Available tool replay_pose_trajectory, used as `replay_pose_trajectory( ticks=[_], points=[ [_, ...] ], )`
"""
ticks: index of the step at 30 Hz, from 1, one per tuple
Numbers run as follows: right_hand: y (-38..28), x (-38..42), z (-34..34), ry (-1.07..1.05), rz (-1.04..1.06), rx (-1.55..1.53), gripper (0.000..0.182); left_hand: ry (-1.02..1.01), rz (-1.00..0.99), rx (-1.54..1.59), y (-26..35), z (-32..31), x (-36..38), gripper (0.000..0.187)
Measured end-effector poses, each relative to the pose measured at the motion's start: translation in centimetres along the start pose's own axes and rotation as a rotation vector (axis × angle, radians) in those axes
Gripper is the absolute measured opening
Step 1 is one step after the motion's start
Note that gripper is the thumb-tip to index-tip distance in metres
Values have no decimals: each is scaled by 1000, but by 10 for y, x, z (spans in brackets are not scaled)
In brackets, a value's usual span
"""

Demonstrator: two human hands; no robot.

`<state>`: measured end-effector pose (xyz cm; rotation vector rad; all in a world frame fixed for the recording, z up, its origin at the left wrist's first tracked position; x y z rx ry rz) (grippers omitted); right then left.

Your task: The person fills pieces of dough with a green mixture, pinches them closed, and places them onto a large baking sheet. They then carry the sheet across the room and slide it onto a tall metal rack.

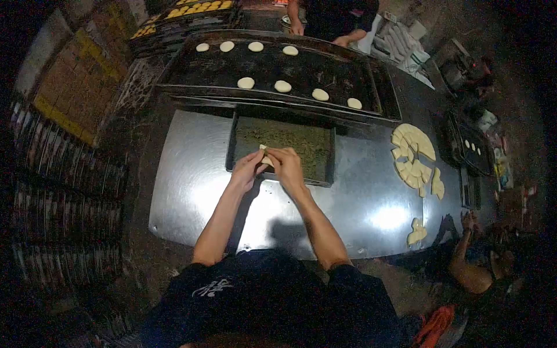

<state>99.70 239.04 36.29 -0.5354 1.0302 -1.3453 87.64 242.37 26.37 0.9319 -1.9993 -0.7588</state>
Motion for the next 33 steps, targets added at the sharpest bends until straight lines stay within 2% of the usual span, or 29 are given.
replay_pose_trajectory(
  ticks=[2, 4, 5, 7, 8, 9, 11, 12, 13, 15, 16, 20, 22, 26, 28, 31, 32, 33],
  points=[
    [-7, -1, 12, 14, 58, 92, 25, 6, 2, 37, -4, -6, -6, 37],
    [11, -5, 27, -59, -213, -133, 36, 3, 6, 129, 6, -15, -4, 32],
    [8, -8, 35, -56, -211, -135, 36, 2, 4, 125, 8, -13, -8, 32],
    [24, -2, 30, -253, -474, -264, 52, -53, 90, 255, 8, -15, -14, 30],
    [29, 0, 21, -367, -464, -342, 62, -71, 91, 269, 14, -20, -11, 29],
    [35, -1, 16, -372, -463, -346, 62, -66, 89, 268, 13, -21, -13, 29],
    [32, -13, 15, -256, -353, -500, 58, -89, 94, 234, 11, -26, -18, 30],
    [41, -16, 15, -200, -416, -520, 47, -59, 43, 228, 12, -25, -20, 27],
    [37, -21, 15, -203, -421, -527, 47, -51, 46, 225, 8, -26, -22, 27],
    [16, -31, 24, -189, -199, -218, 35, 24, -86, -8, 12, -20, -26, 22],
    [1, -32, 26, -153, -201, -239, 29, 42, -103, -107, 15, -21, -24, 17],
    [-7, -35, 28, -159, -126, -219, 30, 97, -119, -50, 25, -26, -16, 16],
    [-16, -31, 29, -185, -20, -137, 30, 85, -33, 46, 21, -26, -12, 16],
    [-1, -33, 29, -166, -147, -176, 29, 65, -82, -1, 18, -36, -4, 12],
    [-12, -33, 36, -75, -137, -210, 25, 151, -508, -694, 53, -47, 10, 14],
    [-10, -32, 37, -86, -92, -177, 25, 36, -567, -875, 66, -56, 20, 23],
    [-9, -29, 39, -91, -95, -173, 25, -50, -362, -490, 58, -54, 22, 31],
    [-10, -28, 43, -74, -94, -209, 26, -111, -298, -245, 49, -43, 17, 35]
  ],
)
Point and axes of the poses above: each hand's wrist, its own x-axis away from the middle knuckle, its own z-axis out of the back of the hand, y = z × x, the point moved 8 cm from there along -x, towards the middle knuckle, and after that the axes turned 5 degrees about -x, right-handed, at the moved point
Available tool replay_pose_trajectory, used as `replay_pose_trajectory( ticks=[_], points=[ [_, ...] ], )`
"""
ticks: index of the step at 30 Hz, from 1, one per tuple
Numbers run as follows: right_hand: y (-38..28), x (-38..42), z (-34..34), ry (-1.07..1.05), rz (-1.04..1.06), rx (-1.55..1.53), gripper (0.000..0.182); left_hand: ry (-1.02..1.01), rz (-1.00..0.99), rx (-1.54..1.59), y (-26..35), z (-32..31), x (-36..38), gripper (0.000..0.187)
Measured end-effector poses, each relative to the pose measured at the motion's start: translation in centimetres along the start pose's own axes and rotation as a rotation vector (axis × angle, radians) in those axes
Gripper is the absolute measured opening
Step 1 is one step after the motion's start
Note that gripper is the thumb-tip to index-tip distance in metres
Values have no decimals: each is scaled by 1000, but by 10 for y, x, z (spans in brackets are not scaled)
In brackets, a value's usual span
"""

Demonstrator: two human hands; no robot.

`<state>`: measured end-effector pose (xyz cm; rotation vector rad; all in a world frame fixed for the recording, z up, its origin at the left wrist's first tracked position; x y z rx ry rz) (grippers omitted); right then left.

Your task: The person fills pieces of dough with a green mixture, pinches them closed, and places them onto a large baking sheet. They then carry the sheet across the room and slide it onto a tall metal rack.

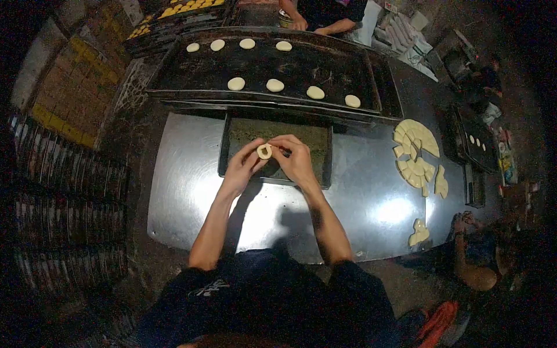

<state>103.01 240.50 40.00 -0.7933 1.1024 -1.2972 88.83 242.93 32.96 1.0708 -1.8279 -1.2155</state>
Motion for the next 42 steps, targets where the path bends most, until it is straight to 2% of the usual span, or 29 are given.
replay_pose_trajectory(
  ticks=[2, 4, 6, 8, 10, 12, 13, 14, 16, 18, 21, 22, 23, 24, 26, 28, 29, 30, 31, 32, 34, 35, 36, 38, 40, 41, 42],
  points=[
    [-13, 2, -1, 14, 10, -44, 27, 36, 130, 283, 15, -5, 17, 46],
    [-45, 11, -16, -92, 142, -125, 26, 46, 136, 279, 11, -7, 20, 41],
    [-51, 13, -18, -76, 152, -69, 24, 56, 146, 279, 8, -3, 25, 37],
    [-29, 11, -17, -66, -111, -198, 23, -70, 238, 561, 5, -7, 27, 36],
    [-28, 15, -22, -56, -101, -123, 24, -57, 185, 535, 2, -6, 34, 34],
    [-62, 27, -29, 15, 312, 179, 24, 138, 104, 457, -3, 5, 40, 29],
    [-62, 32, -31, 12, 178, 15, 21, 147, 92, 349, 4, 6, 44, 26],
    [-65, 35, -35, 1, 176, 7, 21, 161, 92, 348, 9, 7, 50, 26],
    [-49, 40, -34, 40, -43, -123, 19, 27, 6, 234, 25, -1, 59, 26],
    [-49, 49, -41, 3, -15, -39, 19, 1, 29, 234, 23, 7, 68, 26],
    [-65, 62, -61, -63, 97, -16, 19, 192, 85, 359, 10, 27, 88, 22],
    [-67, 65, -64, -2, 27, -186, 17, 213, 83, 366, 4, 29, 94, 22],
    [-64, 68, -67, 59, -46, -352, 16, 205, -26, 314, 7, 30, 98, 19],
    [-63, 72, -70, 34, -53, -352, 16, 200, -134, 262, 10, 31, 104, 17],
    [-64, 82, -79, -123, -13, -102, 15, 203, -119, 323, 5, 39, 120, 15],
    [-60, 97, -91, -167, -4, -83, 14, 154, -73, 333, -4, 42, 137, 19],
    [-46, 106, -98, -173, 47, 17, 13, 181, -66, 192, -5, 48, 147, 26],
    [-28, 115, -105, -177, 100, 118, 12, 290, -38, 52, -8, 59, 157, 32],
    [-1, 127, -116, -214, 141, 214, 10, 408, -17, 112, -14, 73, 168, 33],
    [50, 142, -131, -315, 76, 279, 14, 523, 4, 170, -20, 86, 179, 35],
    [46, 142, -129, -382, 90, 330, 20, 638, 105, 134, -10, 100, 206, 37],
    [23, 129, -123, -317, 129, 351, 23, 632, 47, 186, -16, 113, 215, 37],
    [2, 118, -118, -246, 156, 368, 26, 683, 20, 110, -6, 118, 230, 37],
    [1, 93, -122, -244, 138, 308, 27, 784, 16, 132, -7, 132, 256, 29],
    [-25, 92, -150, -224, 570, 755, 29, 854, 7, 87, -9, 141, 277, 29],
    [18, 94, -166, -123, 294, 714, 30, 910, -9, 34, -6, 145, 286, 28],
    [46, 113, -195, -278, 367, 750, 33, 906, -20, 27, -4, 143, 288, 28]
  ],
)
Point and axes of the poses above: each hand's wrist, its own x-axis away from the middle knuckle, its own z-axis out of the back of the hand, y = z × x, the point moved 8 cm from there along -x, towards the middle knuckle, and after that the axes turned 5 degrees about -x, right-handed, at the moved point
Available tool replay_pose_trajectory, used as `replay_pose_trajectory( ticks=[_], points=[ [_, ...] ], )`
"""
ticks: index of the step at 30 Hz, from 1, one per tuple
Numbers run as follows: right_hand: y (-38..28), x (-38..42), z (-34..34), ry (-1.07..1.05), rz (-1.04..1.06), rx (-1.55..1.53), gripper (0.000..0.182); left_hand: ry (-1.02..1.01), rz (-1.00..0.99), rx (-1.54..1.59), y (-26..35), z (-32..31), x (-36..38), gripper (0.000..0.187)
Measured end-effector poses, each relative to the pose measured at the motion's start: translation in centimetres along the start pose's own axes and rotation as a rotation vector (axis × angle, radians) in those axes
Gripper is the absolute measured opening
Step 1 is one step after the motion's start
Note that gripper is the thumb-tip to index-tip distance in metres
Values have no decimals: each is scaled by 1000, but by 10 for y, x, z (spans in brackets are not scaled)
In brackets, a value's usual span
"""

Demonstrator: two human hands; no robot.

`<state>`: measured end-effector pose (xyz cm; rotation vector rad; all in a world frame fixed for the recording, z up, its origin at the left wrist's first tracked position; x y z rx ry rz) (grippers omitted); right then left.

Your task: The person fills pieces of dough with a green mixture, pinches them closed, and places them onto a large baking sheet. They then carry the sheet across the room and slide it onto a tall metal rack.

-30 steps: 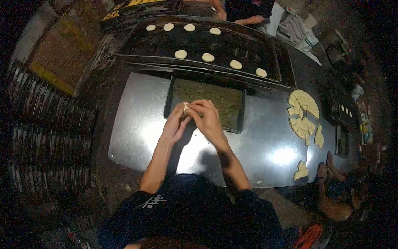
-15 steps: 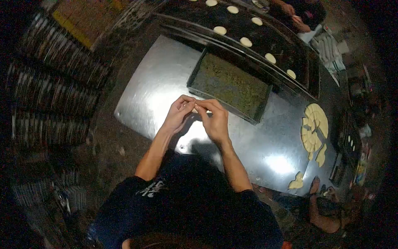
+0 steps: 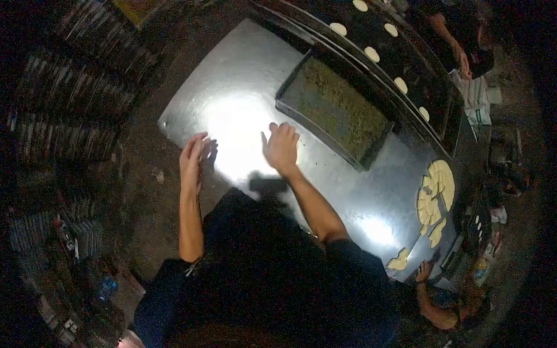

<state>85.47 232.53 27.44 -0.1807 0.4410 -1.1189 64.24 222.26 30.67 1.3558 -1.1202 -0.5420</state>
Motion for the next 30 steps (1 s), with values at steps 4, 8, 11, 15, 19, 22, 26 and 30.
replay_pose_trajectory(
  ticks=[4, 8, 11, 15, 19, 22, 26, 30],
  points=[
    [-1, -15, -8, -46, -27, -119, 31, 54, 30, 21, 5, -7, 6, 28],
    [6, 9, 9, -333, -55, -262, 38, 27, 67, 87, 6, -15, -12, 24],
    [20, 21, 23, -726, -65, -227, 30, 58, 84, 120, 15, -11, -28, 23],
    [27, -36, 77, -579, -135, -562, 30, 15, 90, 189, 3, -1, -61, 22],
    [18, -165, 187, 96, -63, -597, 28, 44, 125, 183, 7, -1, -89, 21],
    [33, -251, 202, 441, 152, -288, 24, 50, 121, 188, 7, 6, -108, 21],
    [78, -345, 130, 257, 70, -168, 19, 101, 95, 190, 12, 21, -119, 27],
    [68, -320, 136, 380, 90, -295, 24, 126, 54, 191, 7, 42, -124, 34]
  ],
)
Point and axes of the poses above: each hand's wrist, its own x-axis away from the middle knuckle, its own z-axis out of the back of the hand, y = z × x, the point moved 8 cm from there along -x, towards the middle knuckle, and after that the axes turned 5 degrees about -x, right-handed, at the moved point
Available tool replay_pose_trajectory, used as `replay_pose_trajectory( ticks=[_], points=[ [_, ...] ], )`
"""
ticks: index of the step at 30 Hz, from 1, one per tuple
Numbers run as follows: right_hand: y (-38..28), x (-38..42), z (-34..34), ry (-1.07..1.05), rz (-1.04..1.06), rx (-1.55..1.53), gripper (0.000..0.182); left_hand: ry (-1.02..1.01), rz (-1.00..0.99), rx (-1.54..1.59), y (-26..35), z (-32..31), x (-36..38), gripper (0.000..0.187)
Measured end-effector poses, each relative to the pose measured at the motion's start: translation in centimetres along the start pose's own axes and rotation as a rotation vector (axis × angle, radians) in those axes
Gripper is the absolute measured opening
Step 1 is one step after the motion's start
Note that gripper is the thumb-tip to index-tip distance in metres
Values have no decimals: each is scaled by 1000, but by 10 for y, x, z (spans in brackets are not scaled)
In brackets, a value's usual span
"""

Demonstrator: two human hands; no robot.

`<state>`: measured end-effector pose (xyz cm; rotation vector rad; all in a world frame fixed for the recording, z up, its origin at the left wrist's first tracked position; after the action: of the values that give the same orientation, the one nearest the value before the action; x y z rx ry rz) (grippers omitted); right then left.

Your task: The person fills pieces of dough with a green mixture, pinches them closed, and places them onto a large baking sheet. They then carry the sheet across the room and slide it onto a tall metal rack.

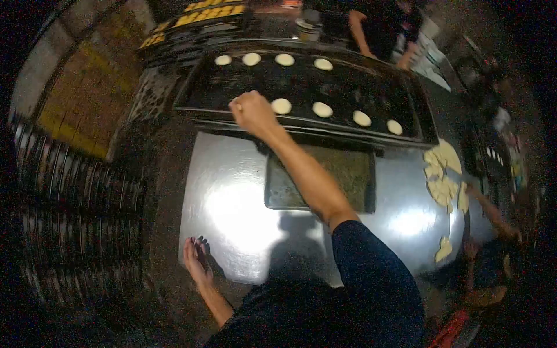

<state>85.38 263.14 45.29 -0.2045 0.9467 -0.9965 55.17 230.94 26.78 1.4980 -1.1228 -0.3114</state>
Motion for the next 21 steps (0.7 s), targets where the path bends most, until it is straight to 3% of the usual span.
replay_pose_trajectory(
  ticks=[3, 7, 10, 14, 15, 21],
  points=[
    [-50, 72, 70, 327, 112, -126, 6, 13, 22, -11, 0, -8, 6, 31],
    [-52, 215, 148, 478, 1, 33, 4, 3, 15, -83, 1, -27, 11, 28],
    [-3, 345, 193, 466, -496, 163, 5, -127, -18, -127, -1, -58, 16, 31],
    [11, 488, 269, 504, -735, 380, 12, -310, -79, -223, -13, -110, 42, 36],
    [17, 519, 288, 566, -891, 378, 15, -362, -59, -235, -22, -121, 46, 38],
    [27, 660, 392, 865, -1128, 579, 18, -516, 2, -279, -68, -179, 111, 36]
  ],
)
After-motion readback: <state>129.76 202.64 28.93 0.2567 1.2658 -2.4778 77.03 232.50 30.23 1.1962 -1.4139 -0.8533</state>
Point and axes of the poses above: each hand's wrist, its own x-axis away from the middle knuckle, its own z-axis out of the back of the hand, y = z × x, the point moved 8 cm from there along -x, towards the middle knuckle, and after that the axes turned 5 degrees about -x, right-handed, at the moved point
